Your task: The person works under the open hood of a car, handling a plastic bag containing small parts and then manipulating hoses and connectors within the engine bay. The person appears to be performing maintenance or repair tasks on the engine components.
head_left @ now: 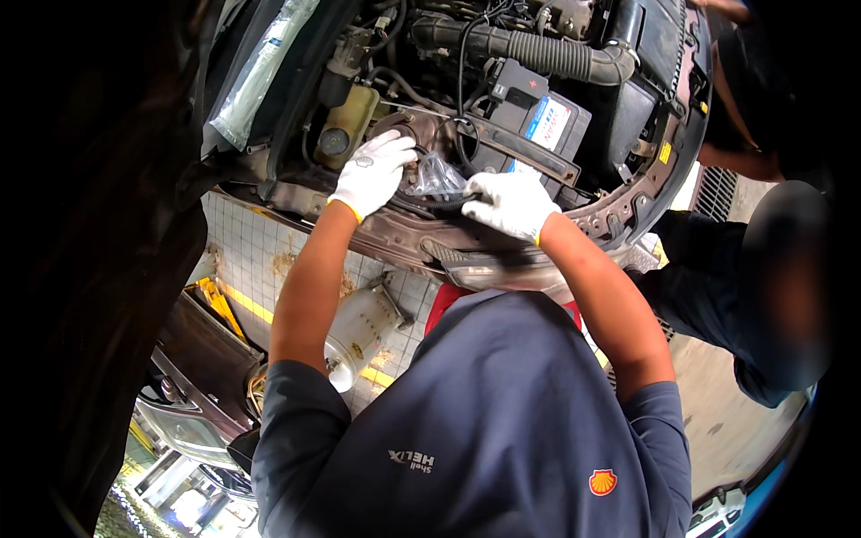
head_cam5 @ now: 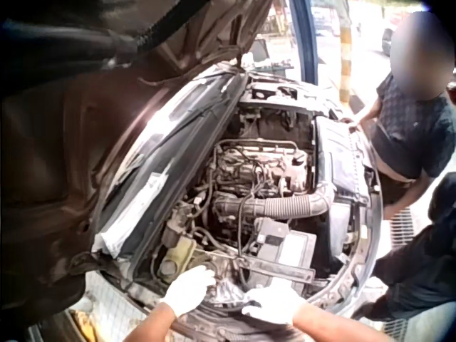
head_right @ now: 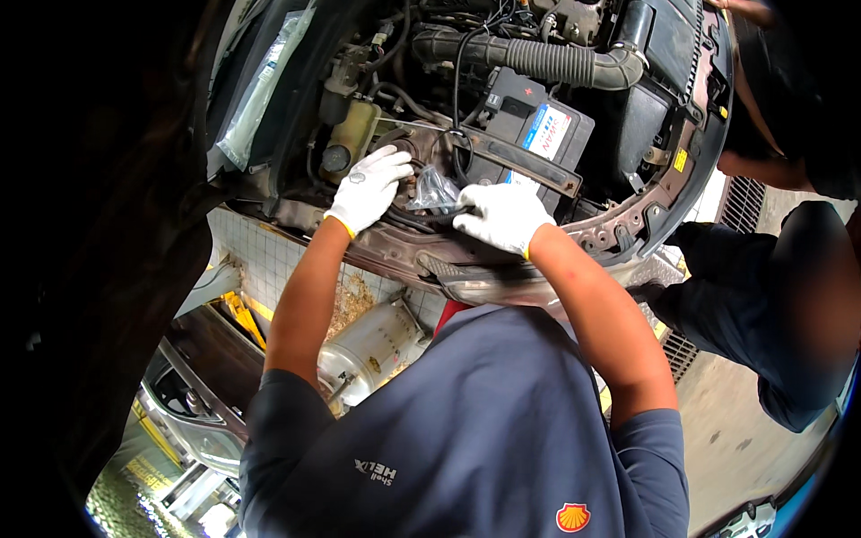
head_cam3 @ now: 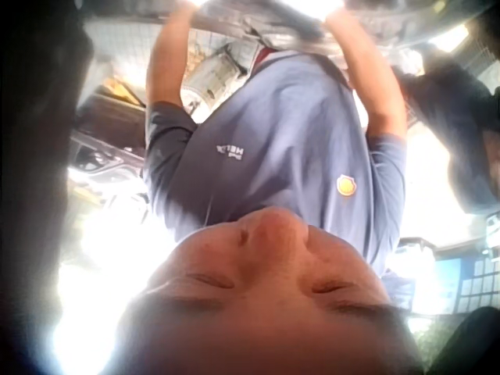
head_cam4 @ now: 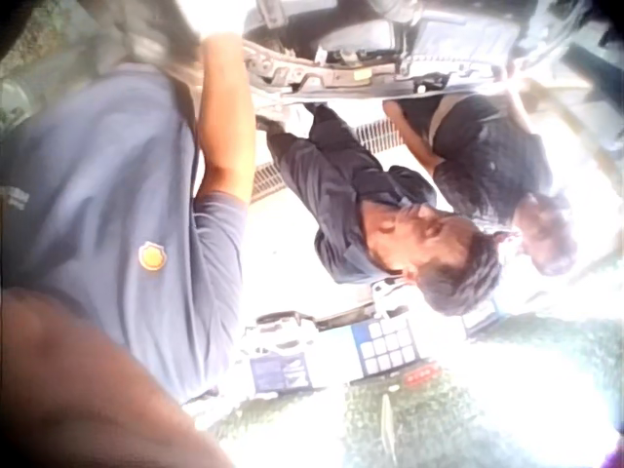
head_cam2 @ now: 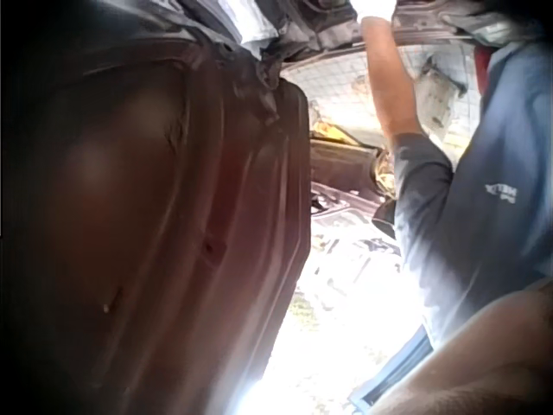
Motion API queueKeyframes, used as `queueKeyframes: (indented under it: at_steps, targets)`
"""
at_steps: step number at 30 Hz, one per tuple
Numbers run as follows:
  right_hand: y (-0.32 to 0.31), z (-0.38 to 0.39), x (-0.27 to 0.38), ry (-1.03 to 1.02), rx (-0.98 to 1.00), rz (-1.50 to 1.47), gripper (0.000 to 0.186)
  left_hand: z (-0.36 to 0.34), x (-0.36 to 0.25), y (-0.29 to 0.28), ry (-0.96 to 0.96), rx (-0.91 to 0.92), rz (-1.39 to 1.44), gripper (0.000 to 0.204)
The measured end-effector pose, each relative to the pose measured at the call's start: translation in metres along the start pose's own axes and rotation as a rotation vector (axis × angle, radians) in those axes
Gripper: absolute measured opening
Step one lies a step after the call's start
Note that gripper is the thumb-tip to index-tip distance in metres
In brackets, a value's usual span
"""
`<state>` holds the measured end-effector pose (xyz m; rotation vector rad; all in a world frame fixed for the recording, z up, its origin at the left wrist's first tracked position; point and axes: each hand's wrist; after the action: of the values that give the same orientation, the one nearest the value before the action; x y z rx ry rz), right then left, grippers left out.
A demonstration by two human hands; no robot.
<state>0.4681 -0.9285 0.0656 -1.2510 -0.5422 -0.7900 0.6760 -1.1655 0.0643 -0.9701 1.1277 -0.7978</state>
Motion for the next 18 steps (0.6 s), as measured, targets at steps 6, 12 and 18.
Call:
queueKeyframes:
  at_steps: [6, 12, 18]
  targets:
    - [-0.010, -0.009, 0.003, 0.080, -0.093, 0.137, 0.036, 0.013, -0.014, -0.018, -0.142, 0.360, 0.144, 0.034]
    - [-0.021, -0.040, 0.039, 0.140, 0.071, 0.297, 0.027, 0.023, -0.024, -0.035, -0.161, 0.435, -0.129, 0.034]
    - [0.004, -0.077, 0.033, 0.033, 0.298, 0.482, 0.029, 0.036, -0.013, -0.017, -0.135, 0.258, -0.186, 0.037]
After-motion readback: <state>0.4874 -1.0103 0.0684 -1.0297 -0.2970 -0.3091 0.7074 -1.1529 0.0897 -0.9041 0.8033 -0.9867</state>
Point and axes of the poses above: each hand's wrist, its own z-axis away from the middle knuckle, its own y-axis out of the palm, x = y × z, and after that the axes turned 2 degrees about z, right-handed
